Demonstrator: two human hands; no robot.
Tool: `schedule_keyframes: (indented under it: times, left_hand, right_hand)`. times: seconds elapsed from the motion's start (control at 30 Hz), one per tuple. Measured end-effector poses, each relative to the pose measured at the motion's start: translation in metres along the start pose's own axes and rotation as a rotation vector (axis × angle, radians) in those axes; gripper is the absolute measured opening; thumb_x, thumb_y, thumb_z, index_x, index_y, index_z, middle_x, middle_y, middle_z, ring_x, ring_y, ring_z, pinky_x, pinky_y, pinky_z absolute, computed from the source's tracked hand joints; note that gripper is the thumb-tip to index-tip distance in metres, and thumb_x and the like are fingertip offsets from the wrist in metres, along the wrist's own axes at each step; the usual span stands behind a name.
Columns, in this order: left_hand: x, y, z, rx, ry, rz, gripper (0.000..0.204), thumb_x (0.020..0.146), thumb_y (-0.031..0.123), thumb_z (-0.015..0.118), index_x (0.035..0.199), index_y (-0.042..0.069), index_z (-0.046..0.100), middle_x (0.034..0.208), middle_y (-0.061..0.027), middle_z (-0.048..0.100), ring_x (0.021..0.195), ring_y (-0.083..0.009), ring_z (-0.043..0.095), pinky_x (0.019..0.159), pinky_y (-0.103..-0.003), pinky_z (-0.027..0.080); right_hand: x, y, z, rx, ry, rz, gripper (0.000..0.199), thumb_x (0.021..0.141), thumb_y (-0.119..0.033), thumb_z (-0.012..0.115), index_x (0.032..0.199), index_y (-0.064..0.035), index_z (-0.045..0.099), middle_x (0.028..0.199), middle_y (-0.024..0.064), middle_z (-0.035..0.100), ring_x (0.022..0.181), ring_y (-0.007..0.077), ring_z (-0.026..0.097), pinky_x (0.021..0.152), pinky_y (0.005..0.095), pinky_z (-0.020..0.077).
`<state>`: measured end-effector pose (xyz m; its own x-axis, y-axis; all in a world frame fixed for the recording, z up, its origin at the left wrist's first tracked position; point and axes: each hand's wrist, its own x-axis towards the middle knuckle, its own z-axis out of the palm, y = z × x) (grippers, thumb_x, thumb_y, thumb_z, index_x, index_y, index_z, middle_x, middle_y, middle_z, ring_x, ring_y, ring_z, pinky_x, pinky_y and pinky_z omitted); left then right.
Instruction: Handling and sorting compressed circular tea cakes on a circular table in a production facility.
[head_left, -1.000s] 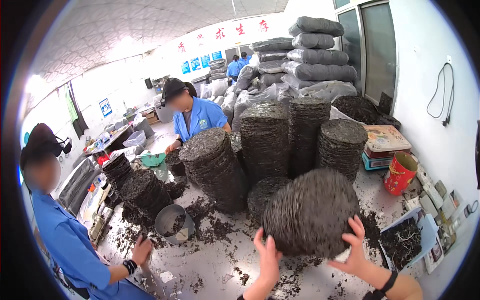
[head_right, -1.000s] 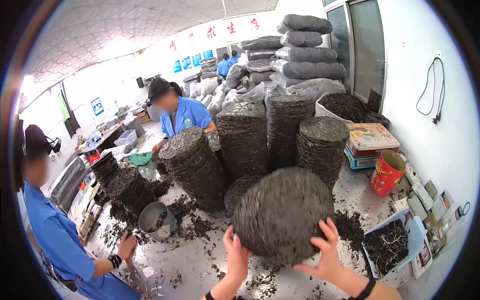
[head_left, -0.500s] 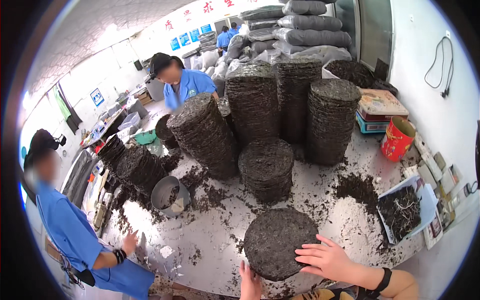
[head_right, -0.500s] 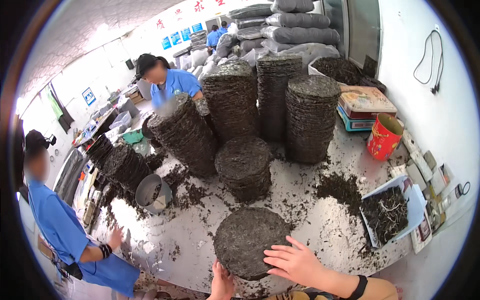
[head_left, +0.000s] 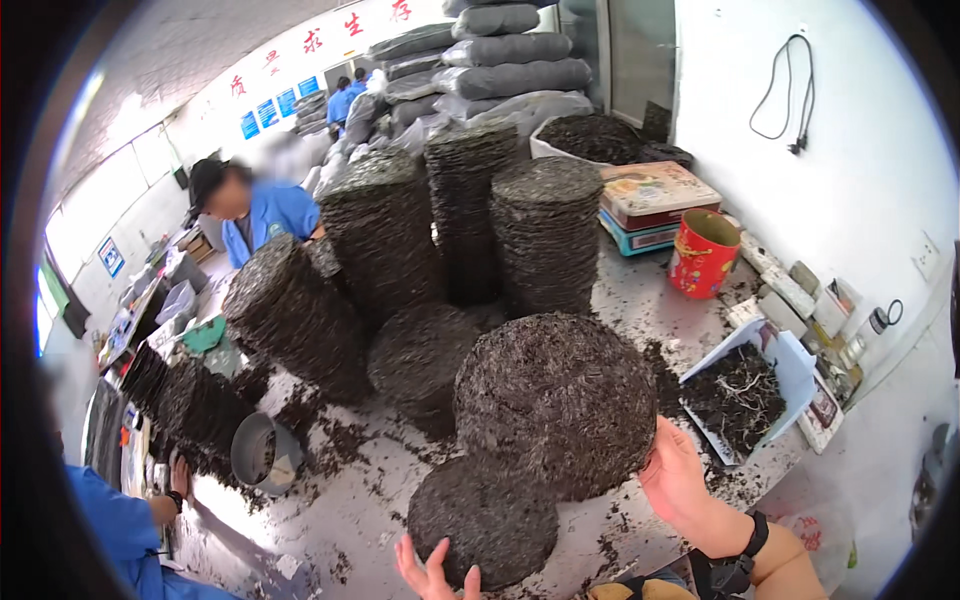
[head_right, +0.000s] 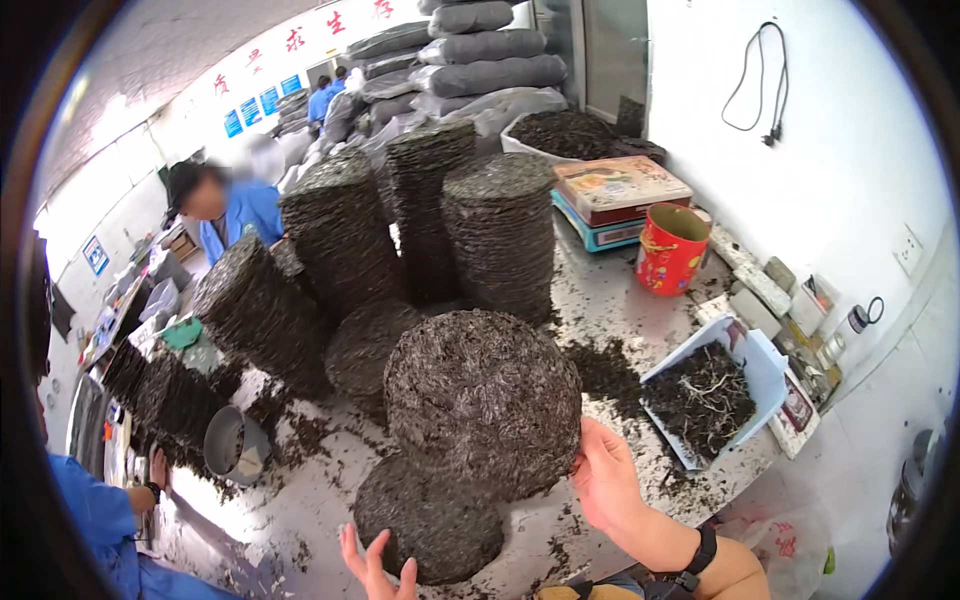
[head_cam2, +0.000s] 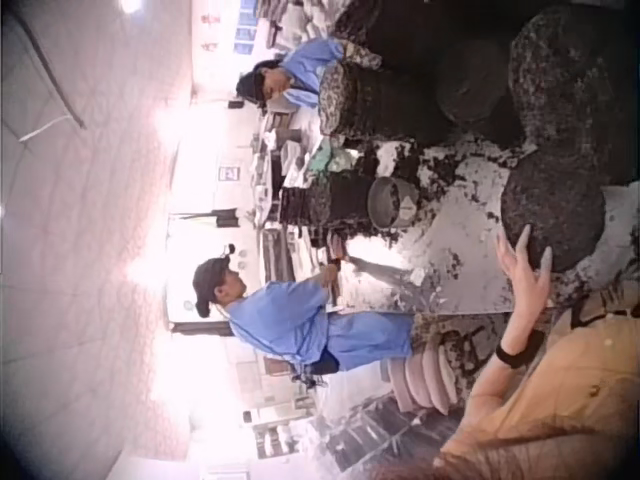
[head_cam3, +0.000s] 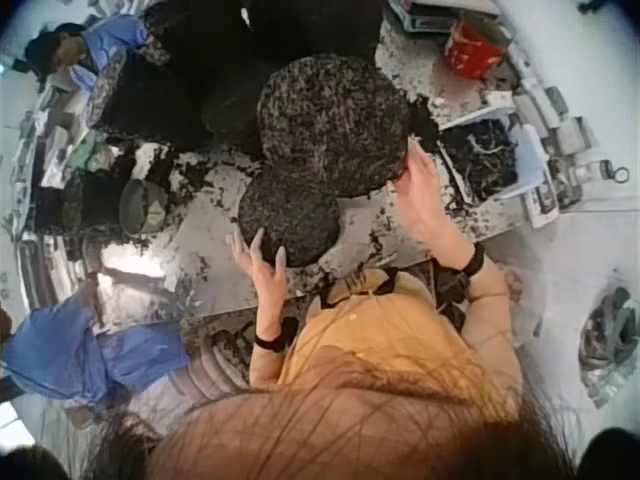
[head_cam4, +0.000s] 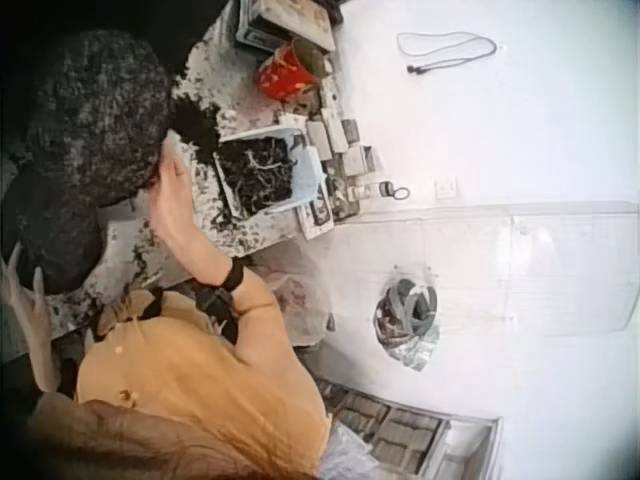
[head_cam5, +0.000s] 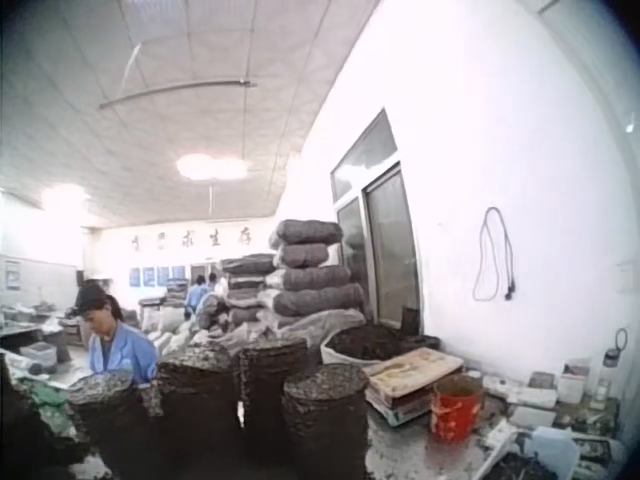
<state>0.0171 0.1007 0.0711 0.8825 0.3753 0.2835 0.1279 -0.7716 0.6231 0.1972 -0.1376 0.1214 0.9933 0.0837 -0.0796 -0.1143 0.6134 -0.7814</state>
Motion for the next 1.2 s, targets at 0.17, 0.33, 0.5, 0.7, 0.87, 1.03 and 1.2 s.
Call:
schedule_keyframes:
  times: [0.17, 0.33, 0.5, 0.7, 0.87, 1.03, 1.2]
  left_hand:
    - [0.022, 0.027, -0.010, -0.175, 0.035, 0.108, 0.063, 0.090, 0.015, 0.064, 0.144, 0.005, 0.033, 0.151, -0.0194, 0.025, 0.140, -0.0388, 0.022, 0.111, -0.051, 0.021]
    - [0.040, 0.055, 0.037, -1.316, -0.261, -0.086, 0.110, 0.075, 0.011, 0.076, 0.149, 0.017, -0.005, 0.144, -0.0168, 0.032, 0.136, -0.0317, 0.032, 0.111, -0.048, 0.028]
    - [0.033, 0.079, 0.053, -1.512, -0.079, -0.543, 0.094, 0.076, 0.002, 0.064, 0.150, 0.018, 0.008, 0.148, -0.0147, 0.027, 0.136, -0.0339, 0.032, 0.109, -0.051, 0.032]
    - [0.026, 0.044, 0.008, -1.511, 0.079, -0.874, 0.046, 0.093, 0.008, 0.054, 0.137, 0.008, 0.043, 0.135, -0.0110, 0.051, 0.123, -0.0291, 0.050, 0.103, -0.046, 0.041]
    - [0.023, 0.032, 0.002, -1.573, 0.112, -0.875, 0.041, 0.095, 0.010, 0.052, 0.136, 0.008, 0.046, 0.134, -0.0099, 0.053, 0.122, -0.0288, 0.051, 0.102, -0.046, 0.043]
    - [0.025, 0.018, 0.000, -1.617, 0.019, -0.756, 0.041, 0.097, 0.010, 0.051, 0.137, 0.008, 0.046, 0.137, -0.0100, 0.051, 0.126, -0.0290, 0.049, 0.103, -0.046, 0.042]
    - [0.032, 0.023, 0.009, -1.610, -0.024, -0.734, 0.041, 0.097, 0.010, 0.050, 0.137, 0.008, 0.045, 0.138, -0.0097, 0.050, 0.127, -0.0286, 0.047, 0.104, -0.046, 0.041]
  right_hand:
    - [-0.010, -0.001, -0.024, 0.036, 0.115, 0.164, 0.024, 0.102, -0.021, 0.045, 0.104, -0.0034, 0.061, 0.099, 0.0042, 0.064, 0.087, 0.0123, 0.058, 0.075, 0.0300, 0.0456]
    - [-0.025, -0.005, 0.008, -0.916, -0.316, -0.248, 0.016, 0.091, -0.018, 0.062, 0.096, -0.0042, 0.069, 0.081, 0.0055, 0.069, 0.066, 0.0143, 0.063, 0.059, 0.0295, 0.0502]
    - [-0.027, 0.005, 0.028, -0.992, -0.603, -0.676, 0.021, 0.079, -0.009, 0.071, 0.100, -0.0054, 0.070, 0.089, 0.0095, 0.071, 0.073, 0.0252, 0.068, 0.064, 0.0326, 0.0544]
    - [-0.010, -0.014, 0.014, -0.819, -0.185, -0.376, 0.019, 0.091, -0.016, 0.059, 0.088, 0.0005, 0.066, 0.068, 0.0000, 0.058, 0.060, 0.0073, 0.050, 0.053, 0.0223, 0.0399]
    - [0.015, -0.009, -0.042, -0.071, 0.048, -0.101, 0.019, 0.095, -0.024, 0.058, 0.090, -0.0069, 0.064, 0.090, 0.0018, 0.067, 0.079, 0.0107, 0.061, 0.069, 0.0266, 0.0478]
    - [0.006, -0.007, -0.040, 0.037, 0.151, 0.181, 0.021, 0.093, -0.025, 0.061, 0.103, -0.0075, 0.063, 0.103, 0.0039, 0.066, 0.095, 0.0169, 0.061, 0.083, 0.0354, 0.0481]
    - [0.002, -0.017, -0.029, -0.007, 0.198, 0.268, 0.017, 0.091, -0.030, 0.063, 0.088, -0.0137, 0.062, 0.088, -0.0003, 0.066, 0.082, 0.0130, 0.062, 0.069, 0.0352, 0.0477]
